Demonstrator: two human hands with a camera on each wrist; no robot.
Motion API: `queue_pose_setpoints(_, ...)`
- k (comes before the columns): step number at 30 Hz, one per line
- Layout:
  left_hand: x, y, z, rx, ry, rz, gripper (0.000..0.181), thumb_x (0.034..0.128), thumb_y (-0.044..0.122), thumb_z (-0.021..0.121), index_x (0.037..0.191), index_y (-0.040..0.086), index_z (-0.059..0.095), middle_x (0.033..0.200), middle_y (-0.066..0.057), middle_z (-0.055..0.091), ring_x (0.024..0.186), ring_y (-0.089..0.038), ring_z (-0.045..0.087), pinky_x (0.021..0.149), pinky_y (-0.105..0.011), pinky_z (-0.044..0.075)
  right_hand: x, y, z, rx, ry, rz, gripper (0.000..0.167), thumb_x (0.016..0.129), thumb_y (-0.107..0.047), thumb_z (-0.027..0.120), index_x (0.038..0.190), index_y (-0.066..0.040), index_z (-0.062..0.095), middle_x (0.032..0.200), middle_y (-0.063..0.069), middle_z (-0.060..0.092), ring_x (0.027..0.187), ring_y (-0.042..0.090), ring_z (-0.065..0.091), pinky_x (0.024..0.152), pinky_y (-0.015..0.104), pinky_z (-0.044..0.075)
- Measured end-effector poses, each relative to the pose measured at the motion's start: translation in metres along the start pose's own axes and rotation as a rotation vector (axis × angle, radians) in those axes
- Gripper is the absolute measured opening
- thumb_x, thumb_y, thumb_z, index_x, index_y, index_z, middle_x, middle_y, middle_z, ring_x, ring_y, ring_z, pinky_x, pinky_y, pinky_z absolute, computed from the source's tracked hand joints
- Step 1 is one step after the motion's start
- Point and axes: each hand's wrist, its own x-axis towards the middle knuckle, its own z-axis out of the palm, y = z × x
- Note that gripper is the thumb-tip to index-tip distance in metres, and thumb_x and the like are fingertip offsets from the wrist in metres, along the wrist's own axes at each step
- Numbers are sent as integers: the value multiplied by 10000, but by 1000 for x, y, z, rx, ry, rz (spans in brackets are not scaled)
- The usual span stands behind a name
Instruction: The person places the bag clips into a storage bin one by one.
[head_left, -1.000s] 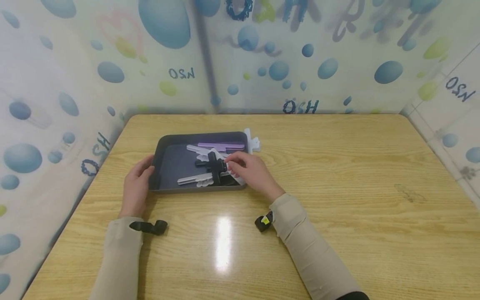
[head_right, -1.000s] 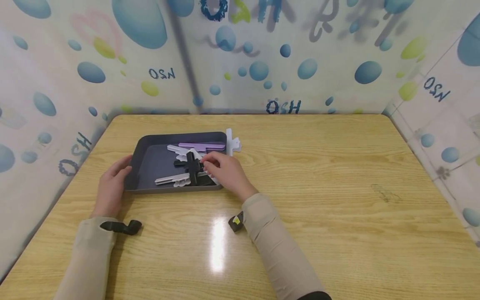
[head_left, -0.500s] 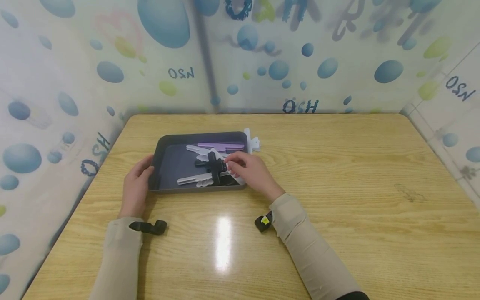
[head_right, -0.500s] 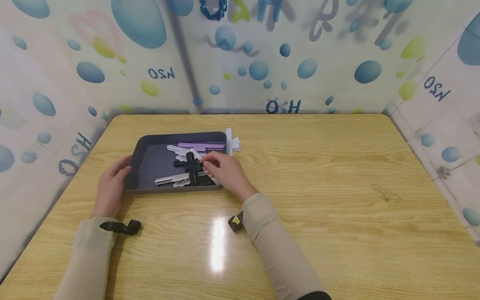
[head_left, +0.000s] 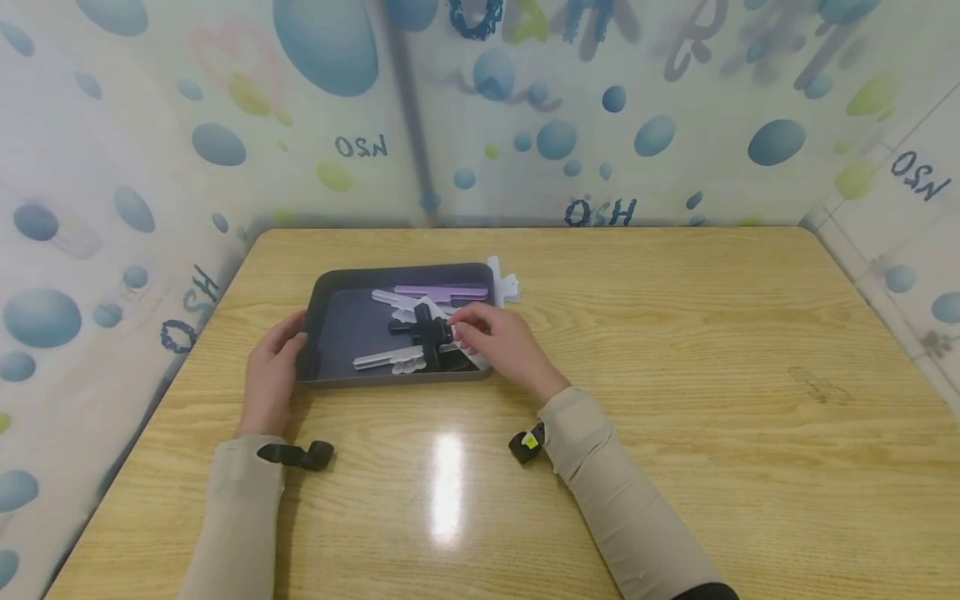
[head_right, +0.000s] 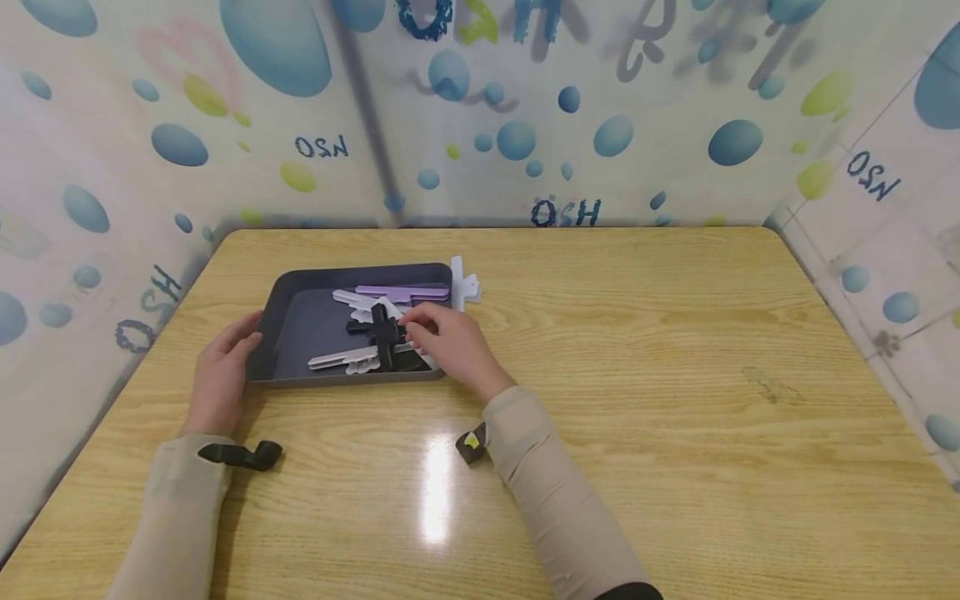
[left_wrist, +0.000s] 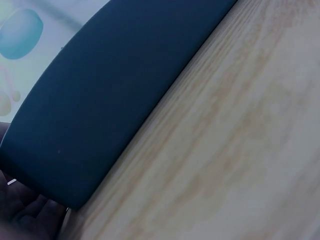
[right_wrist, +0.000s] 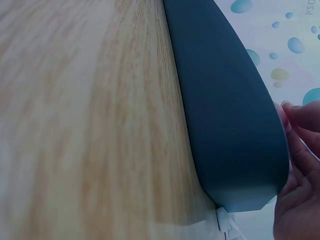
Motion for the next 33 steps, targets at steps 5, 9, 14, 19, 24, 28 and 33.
queue_pose_setpoints(5,0,0,0,1,-2,4,418,945,353,402,1348,245,406,1391,48,362,1275,-94,288,1055,-323,230,0,-1,0,3,-3,-4,164,905,-266,525,1025,-206,619,844,-18,619,728,112,577,629,266,507)
queue_pose_setpoints(9,0,0,0,-4,-2,9,417,944,348,407,1346,240,410,1388,48,367,1271,-91,294,1053,-320,234,-1,-2,0,-5,-3,-5,172,905,-271,525,1028,-200,621,836,-20,618,723,112,576,623,266,506)
queue_pose_setpoints(14,0,0,0,1,-2,14,417,945,346,405,1346,232,411,1387,42,369,1271,-95,295,1051,-323,236,-1,-1,0,-8,-2,-3,169,904,-273,525,1026,-203,620,836,-30,614,723,109,576,623,262,504)
queue_pose_setpoints(19,0,0,-1,9,0,25,417,947,339,403,1345,218,414,1387,30,370,1272,-104,295,1050,-330,237,0,0,1,-2,1,-7,155,906,-269,524,1018,-215,616,840,-47,609,728,106,577,628,264,506)
queue_pose_setpoints(24,0,0,-1,11,-4,30,417,946,342,404,1344,217,417,1384,25,375,1269,-108,300,1048,-335,241,0,1,1,-5,2,-6,154,905,-272,525,1019,-221,615,842,-46,609,727,107,575,627,267,505)
queue_pose_setpoints(28,0,-1,-1,21,-2,31,417,944,348,406,1341,220,421,1380,24,382,1265,-108,306,1044,-334,247,0,1,1,-1,5,-9,155,905,-274,524,1018,-220,616,843,-34,611,725,109,573,622,270,504)
queue_pose_setpoints(33,1,-1,-1,22,5,23,419,944,345,407,1344,219,417,1382,26,379,1267,-108,303,1045,-326,246,0,1,0,4,3,-9,153,904,-274,525,1018,-223,614,849,-16,613,726,113,571,621,275,504)
